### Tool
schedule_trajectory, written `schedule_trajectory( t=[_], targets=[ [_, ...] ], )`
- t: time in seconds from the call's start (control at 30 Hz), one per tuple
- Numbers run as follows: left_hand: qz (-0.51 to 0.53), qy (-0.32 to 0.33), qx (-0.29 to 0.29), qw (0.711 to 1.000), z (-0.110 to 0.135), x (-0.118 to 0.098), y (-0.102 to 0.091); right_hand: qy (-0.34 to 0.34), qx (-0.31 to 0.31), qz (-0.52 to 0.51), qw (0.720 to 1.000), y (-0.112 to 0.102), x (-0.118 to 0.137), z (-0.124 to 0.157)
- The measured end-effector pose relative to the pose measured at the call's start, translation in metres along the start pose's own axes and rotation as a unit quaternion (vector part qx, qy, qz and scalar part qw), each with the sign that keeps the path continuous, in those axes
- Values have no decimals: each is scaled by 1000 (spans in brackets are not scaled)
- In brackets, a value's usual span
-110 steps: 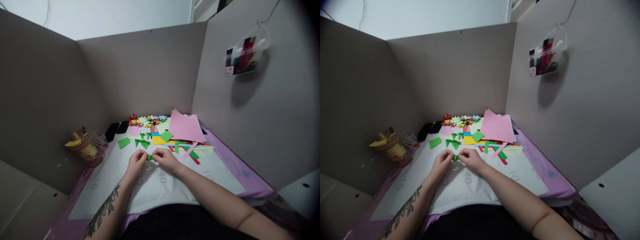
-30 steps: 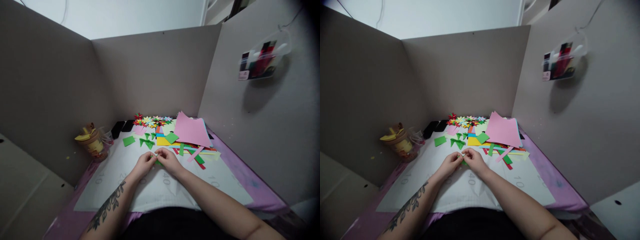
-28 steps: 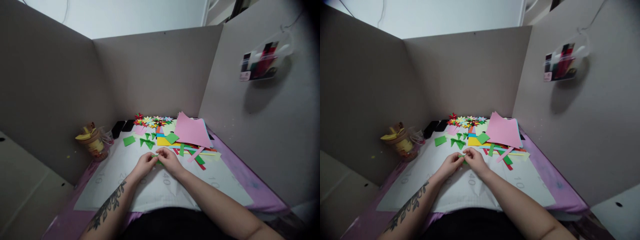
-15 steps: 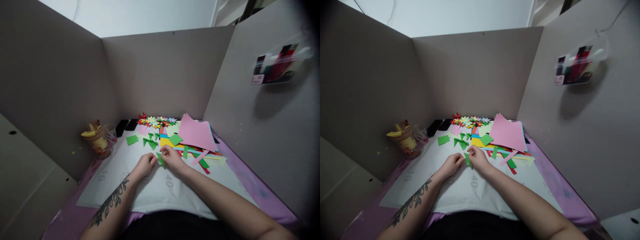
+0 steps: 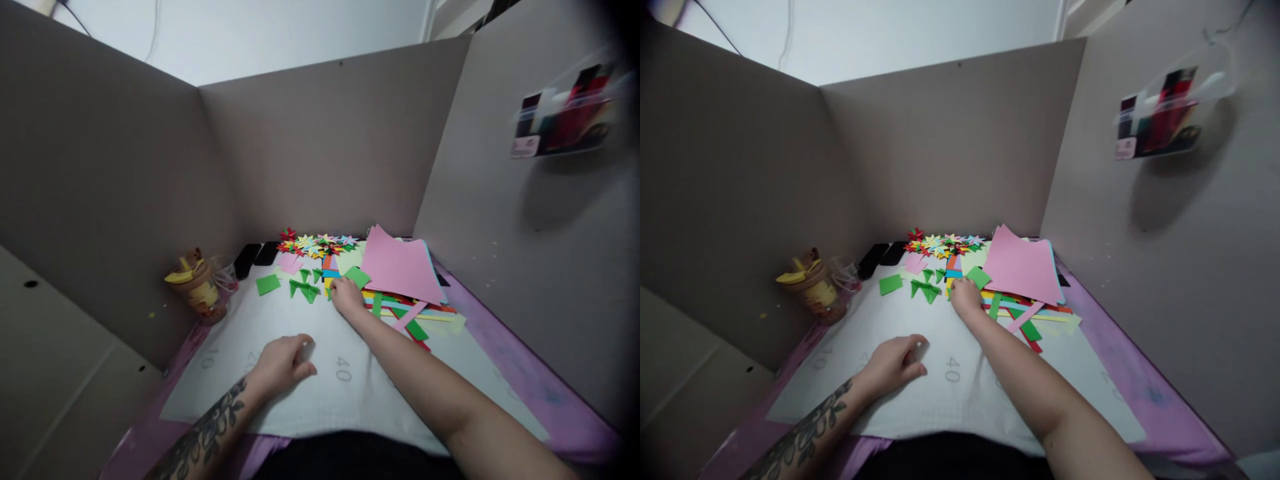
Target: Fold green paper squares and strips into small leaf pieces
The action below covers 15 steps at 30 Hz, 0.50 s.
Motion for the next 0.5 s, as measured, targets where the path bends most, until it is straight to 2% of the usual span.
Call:
schedule_trajectory(
  t=[0.07, 0.1, 0.17, 0.27, 0.37, 0.43, 0.5],
  targets=[
    [-15, 36, 40, 998, 14, -9, 8, -9, 4, 18, 1000, 1, 2, 2],
    [-23, 38, 50, 998, 19, -6, 8, -13, 6, 33, 999, 2, 3, 3],
    [-59, 5, 63, 996, 26, 15, 2, -22, 15, 62, 998, 3, 4, 6],
    [-131, -137, 40, 981, 35, 74, -29, -31, 27, 78, 996, 4, 4, 9],
    [-186, -270, 45, 944, 47, 123, -60, -42, 26, 77, 996, 3, 6, 12],
    [-220, -327, 49, 918, 51, 138, -75, -44, 22, 73, 996, 3, 7, 13],
    [-247, -365, 53, 896, 50, 142, -81, -44, 18, 64, 997, 2, 9, 14]
  ],
)
Point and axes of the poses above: each hand's wrist, its own z-axis away from the middle knuckle, its own y-axis out of the palm, x = y × z, the point moved 10 cm from there along -z, towards the middle knuckle, and after that the axes turned 2 degrees about x, right-handed, at the moved point
